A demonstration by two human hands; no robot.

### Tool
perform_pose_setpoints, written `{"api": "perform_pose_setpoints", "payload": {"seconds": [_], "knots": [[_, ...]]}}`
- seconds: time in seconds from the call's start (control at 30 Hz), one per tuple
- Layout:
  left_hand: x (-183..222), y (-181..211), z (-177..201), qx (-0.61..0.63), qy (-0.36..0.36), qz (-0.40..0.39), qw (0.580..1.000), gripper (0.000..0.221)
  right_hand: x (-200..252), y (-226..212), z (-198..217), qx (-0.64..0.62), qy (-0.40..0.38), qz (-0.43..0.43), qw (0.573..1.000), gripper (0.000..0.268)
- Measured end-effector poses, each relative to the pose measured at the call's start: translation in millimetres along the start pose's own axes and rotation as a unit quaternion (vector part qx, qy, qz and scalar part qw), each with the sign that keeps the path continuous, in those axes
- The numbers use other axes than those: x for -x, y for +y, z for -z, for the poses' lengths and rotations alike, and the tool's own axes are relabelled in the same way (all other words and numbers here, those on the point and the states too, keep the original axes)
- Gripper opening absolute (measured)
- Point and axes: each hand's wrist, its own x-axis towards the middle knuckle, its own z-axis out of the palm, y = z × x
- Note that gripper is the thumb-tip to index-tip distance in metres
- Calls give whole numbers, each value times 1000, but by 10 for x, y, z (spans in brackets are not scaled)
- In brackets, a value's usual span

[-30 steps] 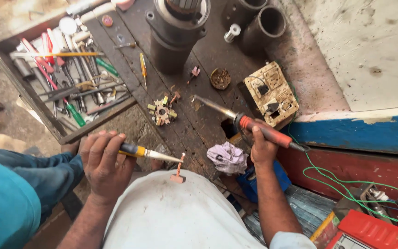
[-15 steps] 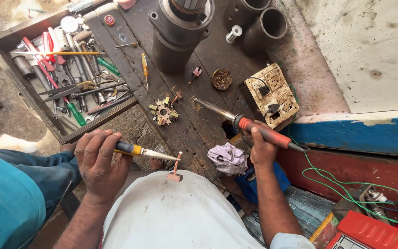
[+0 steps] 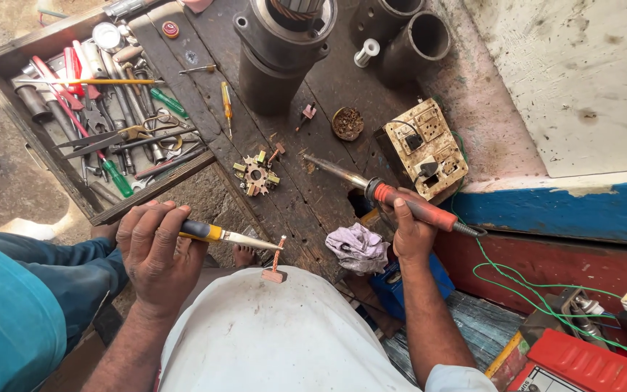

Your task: Soldering wires and assembling components of an electric motor at a workbench.

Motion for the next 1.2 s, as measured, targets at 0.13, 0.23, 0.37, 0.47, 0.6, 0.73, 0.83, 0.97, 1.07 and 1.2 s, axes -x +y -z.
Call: {"api": "perform_pose_setpoints", "payload": {"seconds": [0.13, 0.23, 0.37, 0.47, 0.6, 0.73, 0.83, 0.97, 1.07, 1.2], "knots": [[21, -28, -11, 5, 2, 7, 1000, 38, 5, -42, -32, -17, -10, 2, 1000, 47], [-2, -48, -45, 11, 4, 2, 1000, 38, -12, -80, -24, 0, -3, 1, 1000, 47], [-44, -110, -117, -5, -7, -28, 1000, 39, -42, -110, 35, -1, -12, 16, 1000, 41], [-110, -162, -194, -15, -18, -52, 998, 39, -75, -151, 31, -20, -2, 23, 1000, 40], [-235, -193, -252, -45, -38, -81, 995, 44, -94, -135, 17, -47, -9, 16, 999, 39], [-333, -257, -341, -65, -55, -110, 990, 45, -120, -27, 53, -21, -8, 20, 1000, 38], [-346, -312, -411, -60, -44, -139, 988, 44, -118, -37, 32, -53, -1, 5, 999, 40], [-386, -373, -485, -77, -28, -178, 981, 38, -130, -107, 76, -74, 21, -3, 997, 39], [-434, -409, -546, -78, -16, -198, 977, 34, -111, -212, 159, -118, 33, -10, 992, 38], [-484, -498, -668, -89, 9, -221, 971, 25, -64, -380, 267, -130, 58, -31, 989, 39]]}}
